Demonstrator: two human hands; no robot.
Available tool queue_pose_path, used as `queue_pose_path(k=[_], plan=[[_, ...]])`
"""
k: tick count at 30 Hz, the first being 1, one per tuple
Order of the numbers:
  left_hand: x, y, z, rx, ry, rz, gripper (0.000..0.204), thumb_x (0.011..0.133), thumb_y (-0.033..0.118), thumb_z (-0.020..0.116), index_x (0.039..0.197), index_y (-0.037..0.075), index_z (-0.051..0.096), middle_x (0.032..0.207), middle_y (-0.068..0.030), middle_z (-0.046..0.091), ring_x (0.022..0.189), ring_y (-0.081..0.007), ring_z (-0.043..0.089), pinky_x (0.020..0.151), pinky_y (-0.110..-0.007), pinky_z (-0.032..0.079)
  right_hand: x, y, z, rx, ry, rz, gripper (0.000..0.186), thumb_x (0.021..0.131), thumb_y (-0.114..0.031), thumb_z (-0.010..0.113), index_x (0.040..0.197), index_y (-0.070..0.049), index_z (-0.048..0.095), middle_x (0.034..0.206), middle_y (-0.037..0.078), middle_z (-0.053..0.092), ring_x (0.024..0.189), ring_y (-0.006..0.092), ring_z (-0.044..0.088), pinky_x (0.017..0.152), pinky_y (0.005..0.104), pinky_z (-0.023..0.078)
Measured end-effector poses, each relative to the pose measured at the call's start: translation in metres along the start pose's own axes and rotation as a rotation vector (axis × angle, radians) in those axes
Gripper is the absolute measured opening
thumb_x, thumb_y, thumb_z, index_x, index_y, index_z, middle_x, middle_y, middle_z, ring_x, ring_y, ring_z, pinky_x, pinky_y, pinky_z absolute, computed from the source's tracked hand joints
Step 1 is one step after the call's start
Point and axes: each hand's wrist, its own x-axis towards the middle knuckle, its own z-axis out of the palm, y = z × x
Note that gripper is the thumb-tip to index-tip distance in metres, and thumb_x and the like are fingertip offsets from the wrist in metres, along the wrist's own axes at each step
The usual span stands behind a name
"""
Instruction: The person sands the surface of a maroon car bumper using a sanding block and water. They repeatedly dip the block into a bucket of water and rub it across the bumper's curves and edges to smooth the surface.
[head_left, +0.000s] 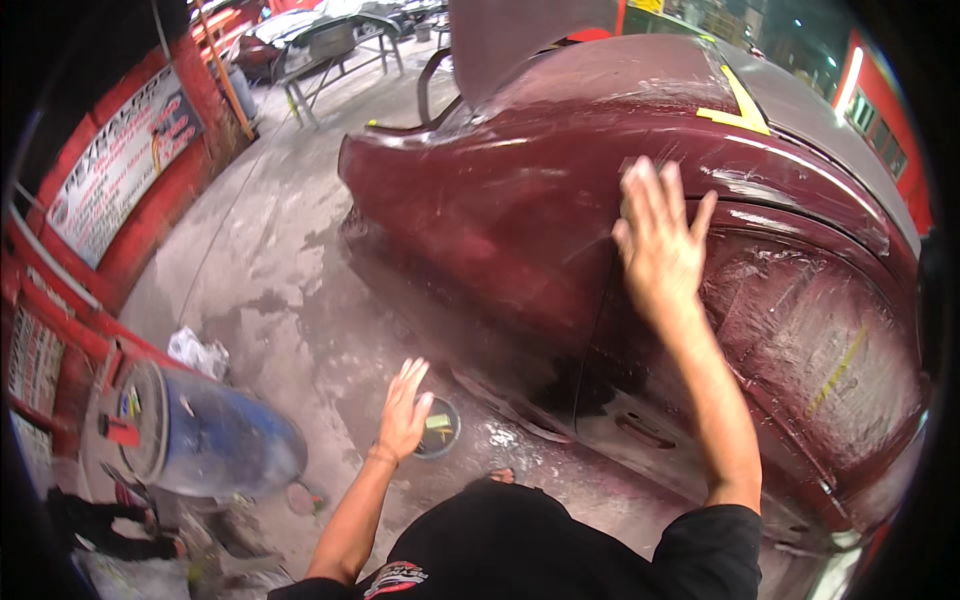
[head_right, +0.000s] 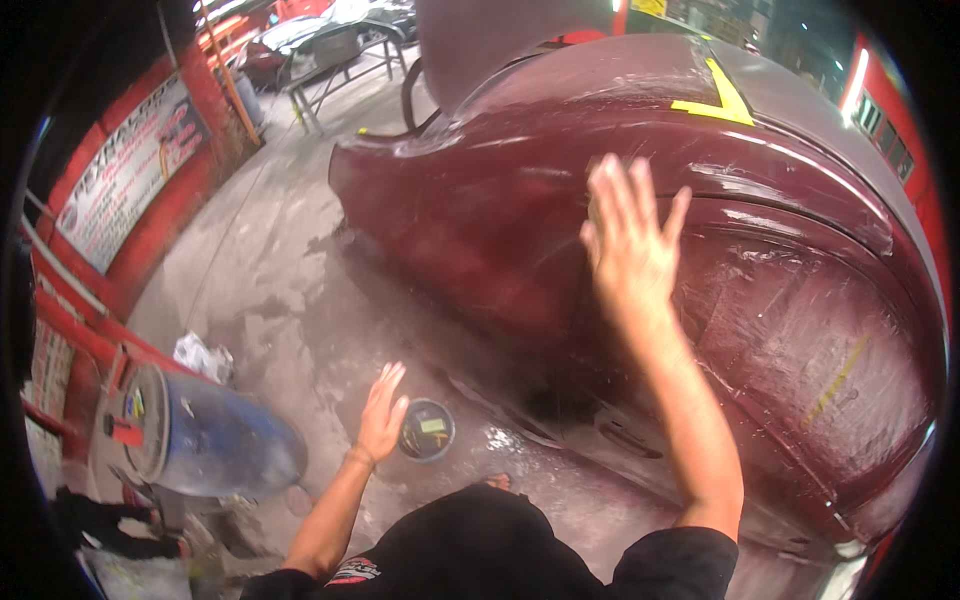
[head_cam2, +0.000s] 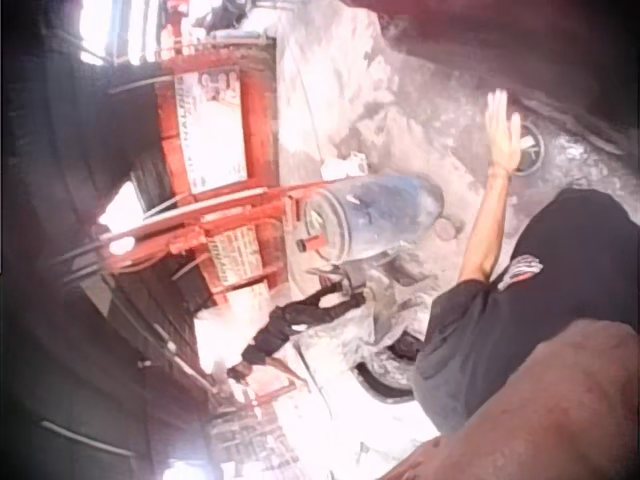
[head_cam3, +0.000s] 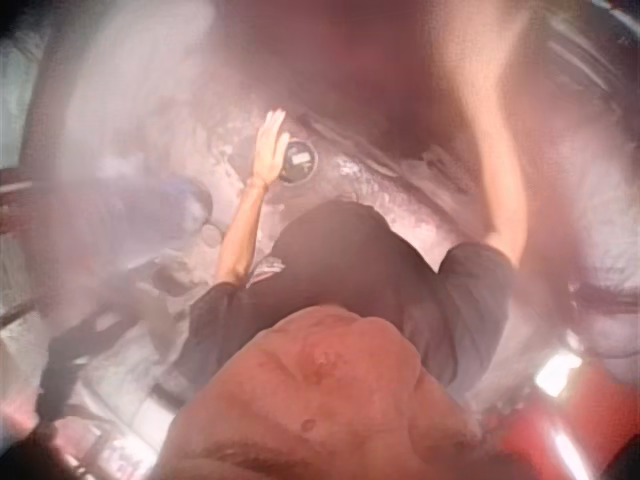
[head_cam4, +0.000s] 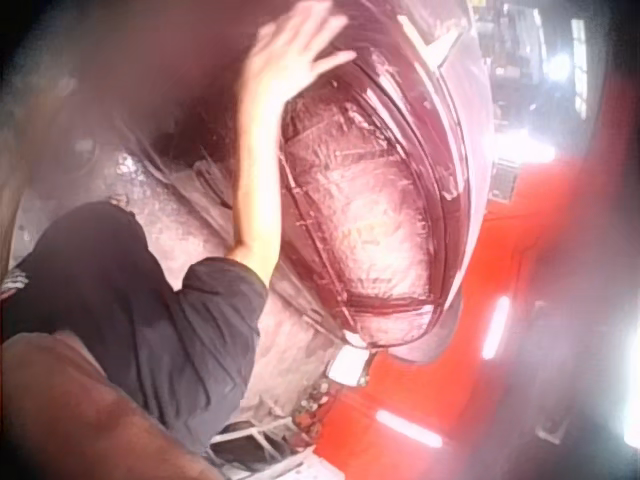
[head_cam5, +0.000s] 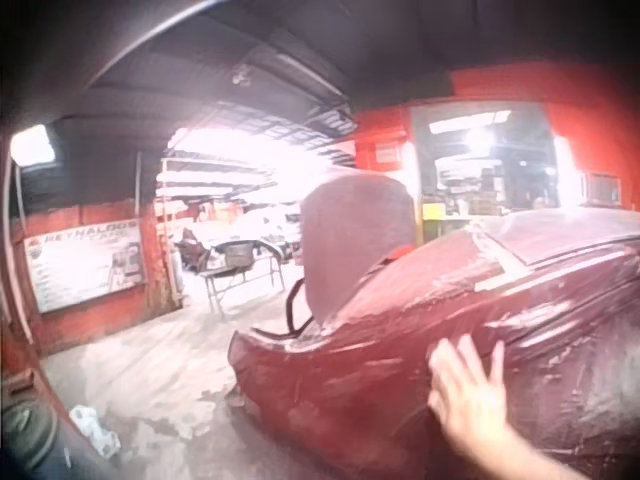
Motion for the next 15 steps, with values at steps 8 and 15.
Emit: queue_pose_path(k=[8,15], plan=[[-0.250,-0.025,0.087,-0.602,-0.004,-0.569,0.045,0.117,0.018,0.068,0.157,-0.003,0.065,0.153,-0.0179,0.074,0.144,-0.0246,0.068,0.122,-0.038,0.052,-0.188,-0.060,-0.018,0.337,-0.546,-0.128,0.064,0.119,-0.044,0.053,0.175,-0.012,0.049,0.178,0.013,0.050,0.170,0.0384,0.037,0.139,0.0712,0.016],[-0.160,0.150,0.040,-1.546,-0.152,-0.240,0.089,0.111,0.038,0.079,0.179,0.002,0.035,0.180,-0.0146,0.047,0.166,-0.0248,0.044,0.138,-0.045,0.035,-0.203,-0.117,-0.136,1.658,-1.070,0.694,0.059,0.115,-0.057,0.064,0.141,-0.004,0.070,0.136,0.011,0.072,0.130,0.0255,0.066,0.121,0.0533,0.051]])
